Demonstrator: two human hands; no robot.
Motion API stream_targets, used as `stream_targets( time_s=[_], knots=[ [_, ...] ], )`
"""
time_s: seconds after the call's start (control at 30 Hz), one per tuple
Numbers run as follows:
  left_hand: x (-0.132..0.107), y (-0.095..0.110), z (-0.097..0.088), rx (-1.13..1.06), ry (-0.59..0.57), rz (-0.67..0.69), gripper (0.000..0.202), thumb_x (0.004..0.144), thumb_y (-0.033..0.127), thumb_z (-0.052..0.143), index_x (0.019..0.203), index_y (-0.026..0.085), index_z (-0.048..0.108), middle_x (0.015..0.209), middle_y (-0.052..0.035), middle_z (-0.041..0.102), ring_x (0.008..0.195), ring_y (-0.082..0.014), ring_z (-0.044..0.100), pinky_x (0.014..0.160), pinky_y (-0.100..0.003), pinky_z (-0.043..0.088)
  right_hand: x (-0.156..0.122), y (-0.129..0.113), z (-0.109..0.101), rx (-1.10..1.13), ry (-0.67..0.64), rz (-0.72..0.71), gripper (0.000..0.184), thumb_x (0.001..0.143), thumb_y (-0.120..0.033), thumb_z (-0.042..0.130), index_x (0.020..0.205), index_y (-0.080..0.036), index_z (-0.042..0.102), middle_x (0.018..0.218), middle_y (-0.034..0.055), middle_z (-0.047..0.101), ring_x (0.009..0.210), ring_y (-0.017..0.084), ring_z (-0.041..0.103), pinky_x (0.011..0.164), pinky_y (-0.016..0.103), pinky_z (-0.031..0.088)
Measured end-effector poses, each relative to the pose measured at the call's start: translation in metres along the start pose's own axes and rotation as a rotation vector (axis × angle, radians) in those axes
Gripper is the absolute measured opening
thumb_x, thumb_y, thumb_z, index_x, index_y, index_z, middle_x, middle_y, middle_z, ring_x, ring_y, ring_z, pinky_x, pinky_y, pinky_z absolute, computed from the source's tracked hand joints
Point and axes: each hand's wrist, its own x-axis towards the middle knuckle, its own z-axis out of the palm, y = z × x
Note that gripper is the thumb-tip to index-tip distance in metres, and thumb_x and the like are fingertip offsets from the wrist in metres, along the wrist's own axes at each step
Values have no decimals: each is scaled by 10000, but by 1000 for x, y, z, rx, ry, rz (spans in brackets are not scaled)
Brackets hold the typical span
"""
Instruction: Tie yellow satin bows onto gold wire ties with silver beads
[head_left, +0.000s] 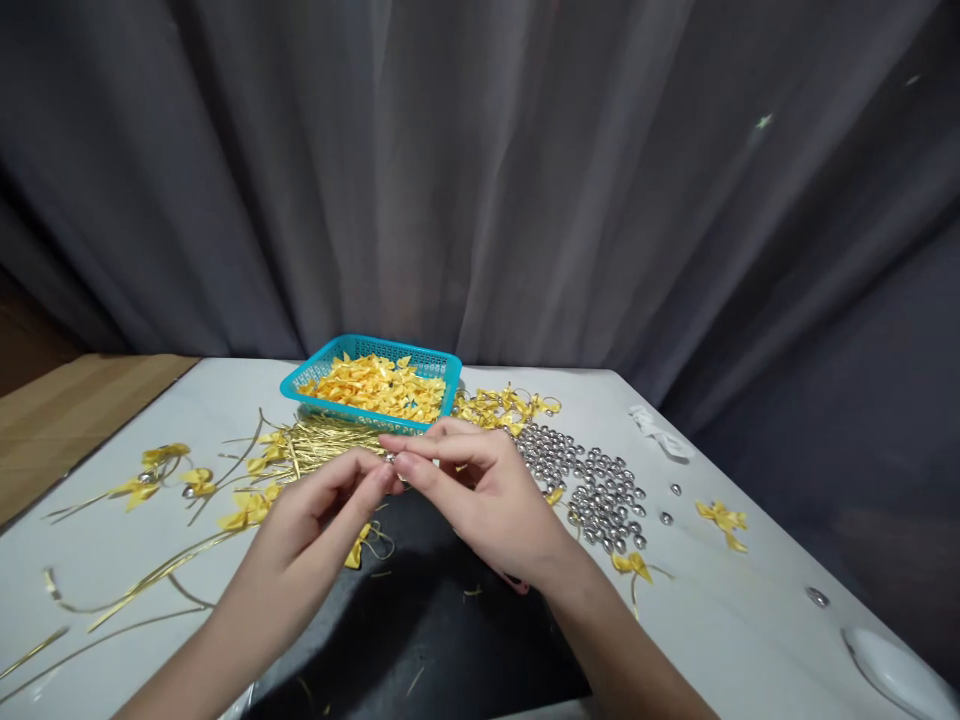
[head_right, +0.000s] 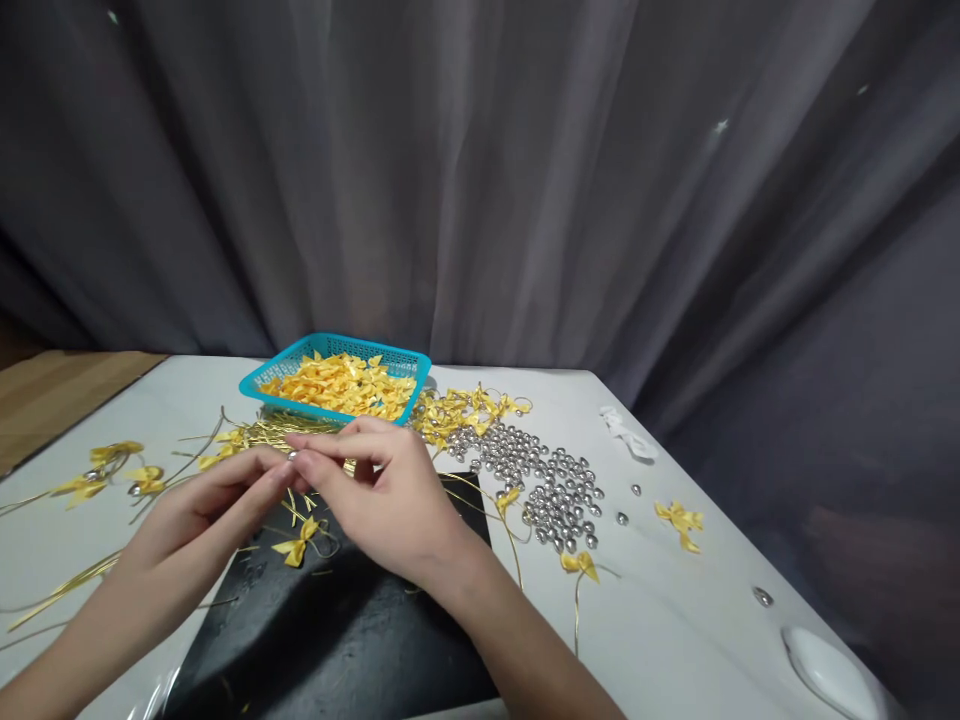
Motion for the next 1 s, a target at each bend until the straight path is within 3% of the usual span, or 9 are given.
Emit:
stream_targets(
  time_s=[0.17,0.3,0.43,0.53,0.63,0.77,0.87,0.93,1.0],
  knots=[
    [-2,0,-1,10,14,37,171,860,353,492,788,215,564,675,32,541,528,-97,407,477,-170,380,-2,0,3,-3,79,-128,173,767,-175,619,881,-137,743,653,4,525,538,58,407,450,200,306],
    [-3,-3,0,9,14,58,170,859,375,500,834,217,560,663,31,547,593,-108,489,555,-174,439,-2,0,4,81,95,-124,121,740,-166,636,791,-120,735,629,9,568,529,63,425,459,210,325],
    [-3,-5,2,40,3,92,177,860,368,509,934,215,562,762,11,592,665,-122,559,577,-188,464,-2,0,5,240,47,-46,73,748,-201,638,732,-148,684,694,10,589,608,80,503,520,219,381],
    [-3,-5,1,88,-14,141,157,882,342,483,925,218,568,714,20,579,658,-121,569,589,-192,465,-2,1,4,294,-2,-50,44,750,-185,648,727,-179,684,699,-6,572,679,82,525,571,212,408],
    [-5,-5,-4,177,-53,207,146,892,332,472,930,220,558,766,11,599,692,-130,574,616,-214,465,0,1,-2,359,-8,-63,48,755,-184,664,747,-200,709,701,-11,591,669,64,518,509,172,380],
    [-1,-10,-8,428,-164,304,164,908,305,438,845,206,552,779,-4,604,707,-147,564,635,-255,440,2,-4,-23,355,163,-120,75,803,-241,635,755,-195,668,733,-28,599,511,20,448,408,146,336],
    [10,-23,-7,684,-286,398,239,922,318,384,855,186,573,806,-35,617,764,-186,575,659,-298,427,-1,-13,-46,315,365,-217,96,839,-263,597,778,-191,615,763,-28,605,460,16,464,370,153,331],
    [19,-36,-5,818,-361,404,290,929,319,348,851,177,588,792,-48,625,771,-202,581,664,-309,429,-5,-21,-63,237,507,-327,119,869,-246,554,771,-184,583,834,-1,631,455,30,501,356,179,335],
    [26,-52,-4,895,-422,365,323,928,311,331,811,170,597,792,-58,625,739,-199,587,643,-298,429,-10,-28,-77,145,640,-448,108,882,-206,525,786,-183,569,737,4,625,421,58,499,341,212,325]
  ],
)
